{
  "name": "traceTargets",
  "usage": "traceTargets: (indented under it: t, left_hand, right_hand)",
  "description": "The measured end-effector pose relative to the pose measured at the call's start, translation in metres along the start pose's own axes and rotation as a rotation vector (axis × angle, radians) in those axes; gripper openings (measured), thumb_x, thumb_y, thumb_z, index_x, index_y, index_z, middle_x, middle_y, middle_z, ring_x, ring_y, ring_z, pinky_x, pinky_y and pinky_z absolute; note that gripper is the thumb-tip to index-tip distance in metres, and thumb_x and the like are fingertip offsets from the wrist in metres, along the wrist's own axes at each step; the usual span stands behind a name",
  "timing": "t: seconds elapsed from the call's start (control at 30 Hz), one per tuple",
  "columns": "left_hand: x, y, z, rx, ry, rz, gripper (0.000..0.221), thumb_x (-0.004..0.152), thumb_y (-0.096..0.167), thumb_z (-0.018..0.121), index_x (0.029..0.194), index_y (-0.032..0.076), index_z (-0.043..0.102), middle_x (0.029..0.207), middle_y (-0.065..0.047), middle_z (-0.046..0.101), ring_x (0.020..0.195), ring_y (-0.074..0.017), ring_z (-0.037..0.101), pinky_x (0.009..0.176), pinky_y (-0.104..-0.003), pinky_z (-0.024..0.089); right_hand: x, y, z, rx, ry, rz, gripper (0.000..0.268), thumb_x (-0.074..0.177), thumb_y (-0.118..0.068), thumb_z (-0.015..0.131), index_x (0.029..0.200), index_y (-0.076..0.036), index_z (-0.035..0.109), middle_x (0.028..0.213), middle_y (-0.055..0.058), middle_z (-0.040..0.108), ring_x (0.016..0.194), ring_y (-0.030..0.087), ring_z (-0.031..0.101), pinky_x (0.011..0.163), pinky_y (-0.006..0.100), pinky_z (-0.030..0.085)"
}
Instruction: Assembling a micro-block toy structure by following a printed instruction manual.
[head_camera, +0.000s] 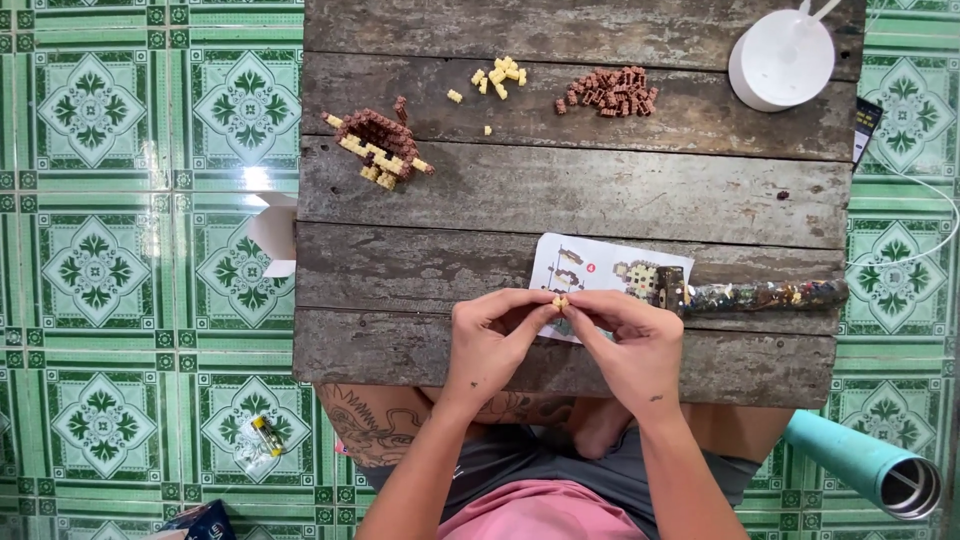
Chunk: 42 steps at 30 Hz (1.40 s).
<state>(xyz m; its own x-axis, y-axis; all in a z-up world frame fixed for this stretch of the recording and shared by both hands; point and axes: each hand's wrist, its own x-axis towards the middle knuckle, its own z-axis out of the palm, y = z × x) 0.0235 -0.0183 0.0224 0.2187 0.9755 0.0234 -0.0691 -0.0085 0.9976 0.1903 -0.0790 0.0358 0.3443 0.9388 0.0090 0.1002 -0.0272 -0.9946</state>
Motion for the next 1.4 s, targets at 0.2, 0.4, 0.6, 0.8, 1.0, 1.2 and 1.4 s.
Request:
traceTargets:
  t: [0.2, 0.4, 0.6, 0.8, 1.0, 1.2, 1.4]
  left_hand:
    - [0.000, -0.002, -0.001, -0.011, -0.017, -0.011, 0.013, 0.094, -0.005, 0.088, 0.103, 0.004, 0.091, 0.083, -0.014, 0.087, 0.075, -0.0183, 0.084, 0.061, -0.031, 0.067]
    - [0.000, 0.001, -0.001, 0.024, -0.025, 0.033, 0.014, 0.093, -0.005, 0.090, 0.103, 0.005, 0.091, 0.083, -0.014, 0.087, 0.078, -0.0161, 0.083, 0.059, -0.029, 0.065]
    - [-0.001, 0.007, 0.001, 0.081, -0.063, 0.055, 0.016, 0.095, -0.005, 0.086, 0.105, 0.006, 0.091, 0.084, -0.014, 0.088, 0.079, -0.0195, 0.085, 0.060, -0.032, 0.065]
    - [0.006, 0.026, 0.002, 0.287, -0.034, 0.249, 0.032, 0.098, -0.009, 0.077, 0.122, 0.011, 0.084, 0.105, -0.013, 0.087, 0.084, -0.0322, 0.084, 0.069, -0.039, 0.071]
    - [0.081, 0.008, -0.015, 0.629, -0.031, 0.341, 0.025, 0.107, -0.011, 0.063, 0.131, -0.009, 0.072, 0.124, -0.031, 0.071, 0.106, -0.0529, 0.076, 0.084, -0.060, 0.068]
    - [0.136, -0.011, -0.014, 1.154, -0.036, 0.195, 0.034, 0.116, 0.005, 0.061, 0.149, -0.002, 0.064, 0.132, -0.020, 0.062, 0.069, -0.0321, 0.081, 0.058, -0.047, 0.071]
    - [0.154, -0.077, -0.015, 1.205, 0.002, 0.289, 0.011, 0.113, 0.005, 0.061, 0.123, 0.002, 0.066, 0.118, -0.009, 0.063, 0.069, -0.0394, 0.082, 0.055, -0.049, 0.068]
  right_hand:
    - [-0.002, 0.005, -0.001, -0.003, 0.007, 0.010, 0.017, 0.094, 0.015, 0.082, 0.108, 0.006, 0.087, 0.098, 0.021, 0.087, 0.090, 0.016, 0.081, 0.080, 0.037, 0.073]
    - [-0.001, -0.003, 0.003, -0.037, 0.026, -0.011, 0.016, 0.092, 0.015, 0.083, 0.105, 0.006, 0.087, 0.096, 0.020, 0.087, 0.090, 0.017, 0.083, 0.081, 0.037, 0.074]
    - [-0.001, -0.007, -0.003, -0.075, 0.007, -0.019, 0.016, 0.092, 0.014, 0.083, 0.104, 0.004, 0.087, 0.095, 0.017, 0.087, 0.089, 0.018, 0.086, 0.081, 0.036, 0.075]
    - [0.013, -0.026, -0.030, -0.569, -0.063, -0.160, 0.011, 0.097, 0.004, 0.083, 0.102, -0.005, 0.086, 0.094, 0.010, 0.086, 0.069, 0.025, 0.081, 0.056, 0.031, 0.067]
    - [0.034, -0.029, -0.035, -0.902, -0.336, -0.062, 0.013, 0.100, -0.001, 0.074, 0.106, 0.005, 0.083, 0.110, 0.018, 0.082, 0.073, 0.039, 0.080, 0.067, 0.053, 0.067]
    - [0.090, -0.040, -0.022, -1.097, -0.413, 0.032, 0.018, 0.102, -0.018, 0.073, 0.116, -0.016, 0.084, 0.111, 0.012, 0.080, 0.098, 0.047, 0.080, 0.083, 0.064, 0.065]
    - [0.212, 0.020, 0.011, -1.089, -0.250, -0.520, 0.018, 0.107, -0.029, 0.074, 0.104, -0.013, 0.079, 0.095, 0.009, 0.069, 0.089, 0.042, 0.076, 0.076, 0.057, 0.061]
